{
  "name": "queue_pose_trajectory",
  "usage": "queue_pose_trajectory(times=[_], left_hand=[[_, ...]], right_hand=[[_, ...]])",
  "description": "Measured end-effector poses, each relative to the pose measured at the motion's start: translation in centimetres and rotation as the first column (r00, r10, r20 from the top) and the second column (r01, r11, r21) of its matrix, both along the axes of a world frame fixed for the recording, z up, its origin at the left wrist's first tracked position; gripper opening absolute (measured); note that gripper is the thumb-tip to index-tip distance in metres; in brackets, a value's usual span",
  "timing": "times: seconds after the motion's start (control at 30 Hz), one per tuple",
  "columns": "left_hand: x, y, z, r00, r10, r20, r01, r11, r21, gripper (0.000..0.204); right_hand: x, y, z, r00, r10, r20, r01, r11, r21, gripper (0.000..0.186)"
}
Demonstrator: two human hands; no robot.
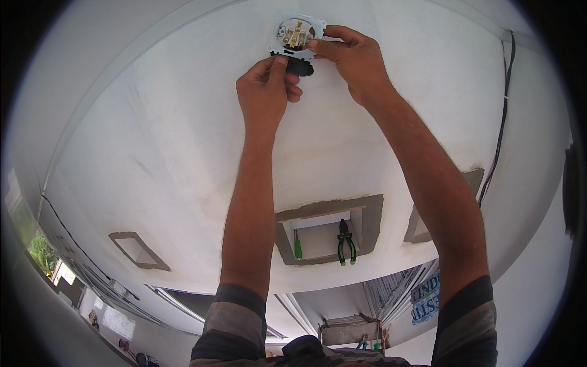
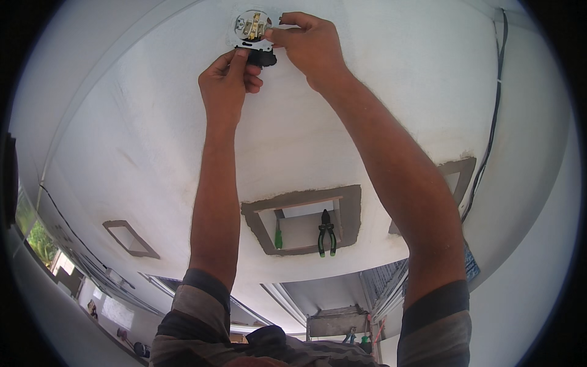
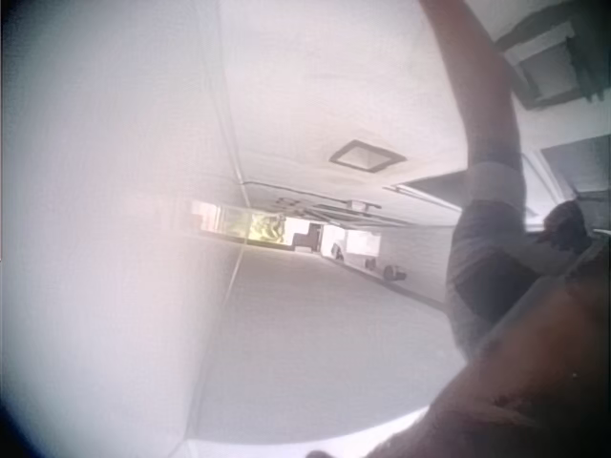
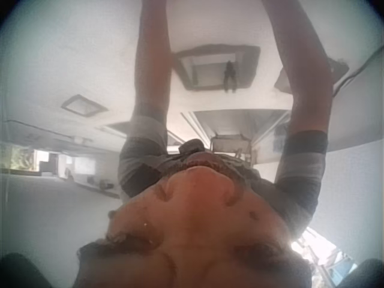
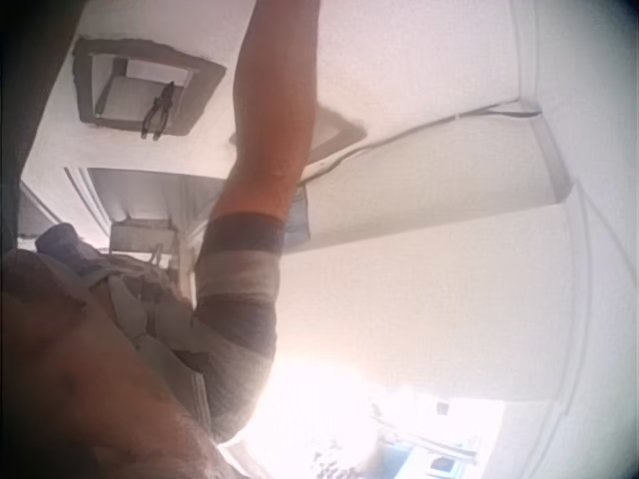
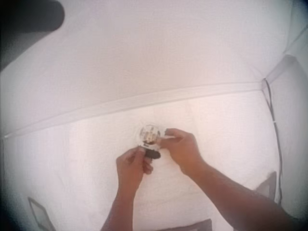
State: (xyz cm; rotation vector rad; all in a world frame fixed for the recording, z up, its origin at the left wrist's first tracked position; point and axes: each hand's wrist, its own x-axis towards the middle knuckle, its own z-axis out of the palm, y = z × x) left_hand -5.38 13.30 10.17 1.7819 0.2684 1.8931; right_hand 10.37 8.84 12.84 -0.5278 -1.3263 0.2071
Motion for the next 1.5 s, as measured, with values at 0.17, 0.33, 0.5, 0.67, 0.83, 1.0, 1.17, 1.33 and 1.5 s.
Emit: queue_pose_trajectory(times=[0.17, 0.33, 0.5, 0.67, 0.83, 1.0, 1.17, 1.33, 1.5], left_hand=[[-1.0, -0.2, 0.7, 0.988, 0.103, -0.113, -0.102, 0.995, 0.017, 0.025], [-1.2, -0.6, 1.4, 0.980, 0.116, -0.159, -0.122, 0.992, -0.025, 0.024], [-1.5, -0.7, 1.7, 0.978, 0.120, -0.171, -0.131, 0.990, -0.056, 0.024], [-1.8, -0.8, 1.8, 0.971, 0.119, -0.207, -0.139, 0.987, -0.086, 0.023], [-1.6, -0.7, 1.9, 0.978, 0.119, -0.174, -0.130, 0.990, -0.053, 0.022], [-1.5, -0.3, 1.8, 0.977, 0.121, -0.177, -0.127, 0.992, -0.022, 0.022], [-1.1, 0.6, 1.4, 0.987, 0.109, -0.119, -0.106, 0.994, 0.031, 0.021], [-0.6, 0.9, 1.0, 0.995, 0.075, -0.066, -0.069, 0.994, 0.083, 0.018], [-1.3, 0.2, 0.7, 0.963, 0.227, -0.145, -0.214, 0.971, 0.104, 0.020]], right_hand=[[-0.3, -0.2, -0.1, 0.999, -0.024, 0.031, 0.024, 1.000, -0.010, 0.058], [0.3, 0.4, 0.4, 0.999, -0.009, 0.038, 0.010, 1.000, -0.016, 0.058], [0.3, 0.5, 0.5, 0.999, -0.003, 0.046, 0.004, 1.000, -0.027, 0.056], [0.0, 0.1, 0.3, 0.999, 0.008, 0.039, -0.007, 1.000, -0.016, 0.054], [-0.1, -0.3, 0.2, 0.997, -0.041, 0.064, 0.042, 0.999, -0.011, 0.050], [-0.1, -0.8, 0.3, 0.992, -0.066, 0.111, 0.066, 0.998, 0.009, 0.046], [0.3, -1.5, 1.1, 0.944, -0.182, 0.277, 0.198, 0.980, -0.029, 0.046], [0.4, -1.4, 2.4, 0.891, -0.286, 0.354, 0.314, 0.949, -0.025, 0.045], [0.4, -1.2, 2.3, 0.890, -0.303, 0.340, 0.329, 0.944, -0.018, 0.047]])
